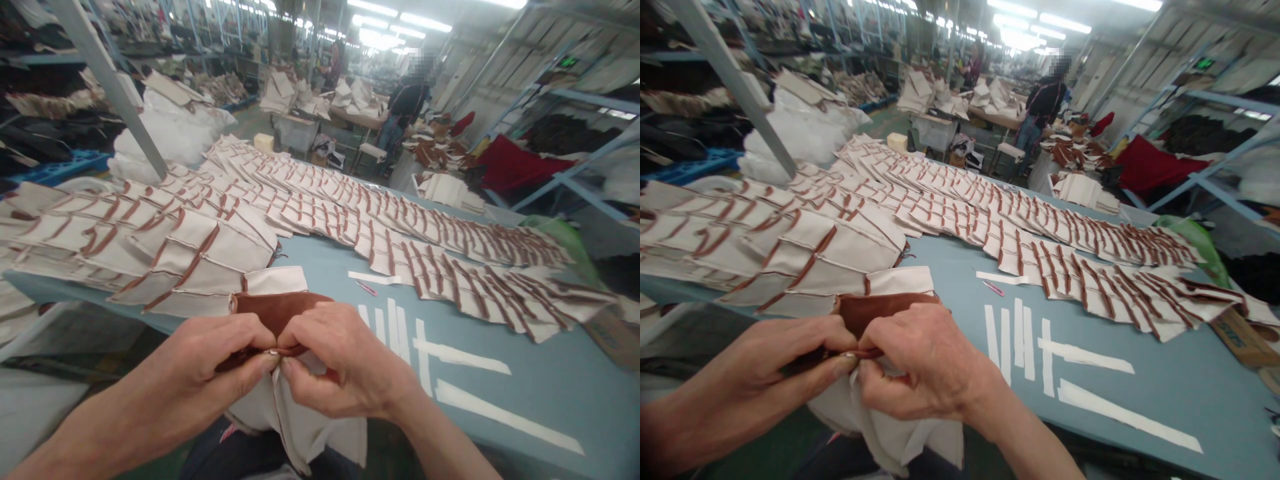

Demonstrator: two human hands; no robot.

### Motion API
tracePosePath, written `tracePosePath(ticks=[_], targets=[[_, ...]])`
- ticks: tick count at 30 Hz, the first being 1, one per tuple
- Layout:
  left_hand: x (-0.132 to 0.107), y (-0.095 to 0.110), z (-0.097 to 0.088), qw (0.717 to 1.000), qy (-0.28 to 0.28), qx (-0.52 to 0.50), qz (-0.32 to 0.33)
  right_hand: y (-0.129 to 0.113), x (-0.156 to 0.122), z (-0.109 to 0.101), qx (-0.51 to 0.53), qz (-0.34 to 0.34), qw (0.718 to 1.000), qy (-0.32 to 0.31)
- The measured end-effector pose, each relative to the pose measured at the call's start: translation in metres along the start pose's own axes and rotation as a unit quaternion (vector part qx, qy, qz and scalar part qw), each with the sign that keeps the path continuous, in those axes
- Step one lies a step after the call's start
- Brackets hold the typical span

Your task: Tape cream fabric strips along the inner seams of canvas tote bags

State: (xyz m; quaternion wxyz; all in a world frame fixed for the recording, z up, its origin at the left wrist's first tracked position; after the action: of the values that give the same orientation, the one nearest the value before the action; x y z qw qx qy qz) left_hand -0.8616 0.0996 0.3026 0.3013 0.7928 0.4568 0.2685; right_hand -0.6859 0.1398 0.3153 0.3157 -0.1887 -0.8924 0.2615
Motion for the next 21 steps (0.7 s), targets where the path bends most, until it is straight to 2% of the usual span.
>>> tracePosePath(ticks=[6,14,17,21], targets=[[-0.002,-0.002,-0.001,1.000,-0.015,0.006,-0.022,0.003,-0.001,0.005,0.029,0.005,1.000,0.007],[0.005,0.007,-0.008,0.990,0.082,0.102,0.055,-0.005,0.013,0.009,-0.113,0.013,0.993,-0.011],[0.005,0.007,-0.008,0.987,0.086,0.106,0.080,-0.001,0.015,0.007,-0.052,0.021,0.998,0.004],[0.003,0.004,-0.005,0.991,0.045,0.064,0.110,0.009,0.013,0.006,0.067,0.073,0.995,0.009]])
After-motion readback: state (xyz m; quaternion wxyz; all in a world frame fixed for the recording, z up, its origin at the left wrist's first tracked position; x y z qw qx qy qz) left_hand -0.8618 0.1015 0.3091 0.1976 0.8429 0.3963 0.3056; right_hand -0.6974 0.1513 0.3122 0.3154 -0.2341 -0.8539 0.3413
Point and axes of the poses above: each hand's wrist, its own x-axis towards the middle knuckle, its own z-axis out of the palm, y = z × x, the point moved 5 cm from there along x, towards the middle knuckle
